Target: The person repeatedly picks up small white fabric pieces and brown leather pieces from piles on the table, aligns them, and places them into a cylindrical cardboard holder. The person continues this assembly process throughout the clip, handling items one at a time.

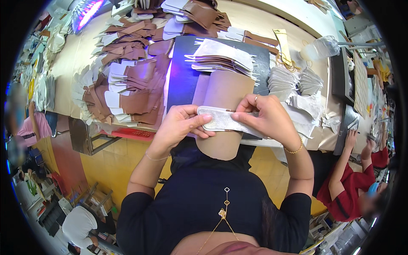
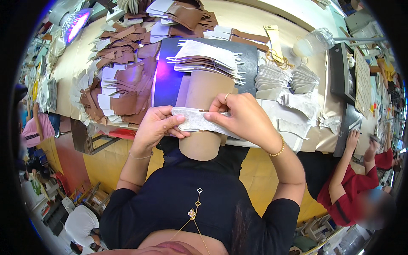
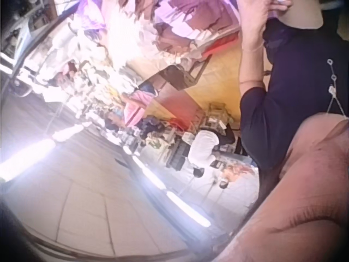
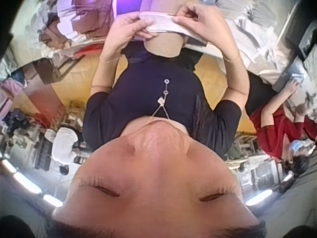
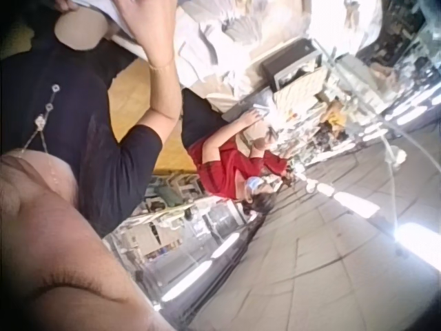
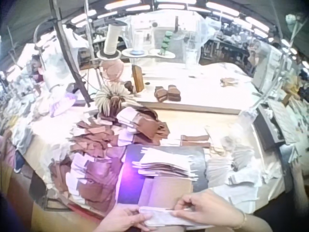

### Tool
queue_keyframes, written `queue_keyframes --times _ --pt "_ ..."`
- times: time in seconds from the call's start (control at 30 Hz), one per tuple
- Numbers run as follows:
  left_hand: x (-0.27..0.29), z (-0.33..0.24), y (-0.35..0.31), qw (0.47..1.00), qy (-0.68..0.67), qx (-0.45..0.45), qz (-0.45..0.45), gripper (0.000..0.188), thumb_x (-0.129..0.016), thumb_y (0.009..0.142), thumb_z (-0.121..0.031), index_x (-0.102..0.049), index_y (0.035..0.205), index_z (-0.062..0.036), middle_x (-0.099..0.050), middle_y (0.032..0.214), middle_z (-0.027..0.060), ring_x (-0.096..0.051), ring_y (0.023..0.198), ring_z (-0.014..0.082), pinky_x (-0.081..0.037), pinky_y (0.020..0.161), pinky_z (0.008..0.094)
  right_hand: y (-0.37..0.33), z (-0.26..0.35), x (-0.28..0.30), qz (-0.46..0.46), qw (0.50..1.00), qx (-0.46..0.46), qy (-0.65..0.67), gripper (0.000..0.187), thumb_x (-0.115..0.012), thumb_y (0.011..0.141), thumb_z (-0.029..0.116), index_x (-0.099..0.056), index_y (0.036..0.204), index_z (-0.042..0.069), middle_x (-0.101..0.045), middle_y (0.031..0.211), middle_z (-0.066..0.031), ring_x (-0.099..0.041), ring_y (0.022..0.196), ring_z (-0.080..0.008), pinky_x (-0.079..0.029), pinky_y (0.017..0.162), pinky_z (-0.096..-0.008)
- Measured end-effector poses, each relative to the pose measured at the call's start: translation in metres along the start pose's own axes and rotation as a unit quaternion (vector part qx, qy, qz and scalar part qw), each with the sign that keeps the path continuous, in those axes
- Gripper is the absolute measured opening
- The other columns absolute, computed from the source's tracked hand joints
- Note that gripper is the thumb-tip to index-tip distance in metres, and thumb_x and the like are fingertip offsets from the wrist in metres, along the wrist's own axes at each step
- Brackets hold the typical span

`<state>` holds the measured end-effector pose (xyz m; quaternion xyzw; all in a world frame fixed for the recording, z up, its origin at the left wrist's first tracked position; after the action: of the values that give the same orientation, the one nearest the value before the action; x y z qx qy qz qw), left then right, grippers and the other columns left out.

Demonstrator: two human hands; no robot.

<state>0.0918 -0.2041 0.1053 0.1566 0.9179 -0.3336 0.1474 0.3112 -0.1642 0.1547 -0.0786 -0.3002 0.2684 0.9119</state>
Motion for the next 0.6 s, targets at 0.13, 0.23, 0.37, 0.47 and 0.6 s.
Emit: queue_keyframes --times 0.13,0.23,0.37,0.47,0.6 --pt "0.005 0.002 0.001 1.000 -0.020 -0.005 0.001 0.024 -0.061 0.093 -0.011 -0.062 0.106 0.0096 -0.069 0.087 0.0160 -0.071 0.068 0.0178 -0.059 0.060 0.0225 -0.006 -0.015 0.005 0.011 0.999 -0.019 0.042 0.023 -0.077 0.078 0.022 -0.065 0.081 0.002 -0.063 0.069 -0.0061 -0.059 0.061 -0.0147 -0.045 0.057 -0.0270" --pt "0.020 0.001 0.005 1.000 -0.015 -0.016 -0.004 0.023 -0.060 0.093 -0.010 -0.062 0.105 0.0101 -0.069 0.086 0.0172 -0.071 0.067 0.0185 -0.059 0.059 0.0229 -0.012 -0.035 0.011 0.009 0.990 -0.034 0.138 0.024 -0.080 0.076 0.011 -0.062 0.088 0.002 -0.063 0.078 0.0010 -0.056 0.071 -0.0039 -0.046 0.063 -0.0205" --pt "0.033 0.005 0.007 1.000 -0.020 -0.002 0.013 0.024 -0.062 0.093 -0.012 -0.062 0.103 0.0100 -0.069 0.088 0.0165 -0.071 0.071 0.0193 -0.059 0.061 0.0218 -0.024 -0.063 0.002 -0.012 0.940 -0.088 0.329 0.036 -0.079 0.076 0.004 -0.054 0.101 0.003 -0.061 0.088 -0.0006 -0.060 0.076 -0.0053 -0.050 0.069 -0.0203" --pt "0.037 0.011 0.010 1.000 -0.017 0.011 0.011 0.025 -0.062 0.093 -0.012 -0.062 0.103 0.0102 -0.069 0.087 0.0171 -0.071 0.069 0.0191 -0.059 0.060 0.0222 -0.027 -0.077 -0.010 -0.047 0.914 -0.081 0.395 0.039 -0.078 0.079 0.007 -0.047 0.103 0.004 -0.058 0.078 -0.0014 -0.062 0.069 -0.0077 -0.049 0.064 -0.0203" --pt "0.040 0.021 0.016 0.999 -0.033 0.008 0.024 0.025 -0.063 0.093 -0.013 -0.061 0.104 0.0099 -0.069 0.085 0.0168 -0.070 0.066 0.0185 -0.059 0.059 0.0239 -0.023 -0.086 -0.024 -0.053 0.891 -0.071 0.445 0.044 -0.077 0.079 0.006 -0.043 0.106 0.007 -0.058 0.078 -0.0033 -0.063 0.069 -0.0095 -0.050 0.063 -0.0216"
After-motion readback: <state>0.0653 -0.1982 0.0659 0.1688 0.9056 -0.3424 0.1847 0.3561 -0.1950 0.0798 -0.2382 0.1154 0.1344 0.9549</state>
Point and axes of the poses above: each hand's wrist, its own y-axis towards the middle knuckle, its own x-axis out of the back of the hand, z = x × y, the point moved 2 cm from there along y, towards the middle knuckle
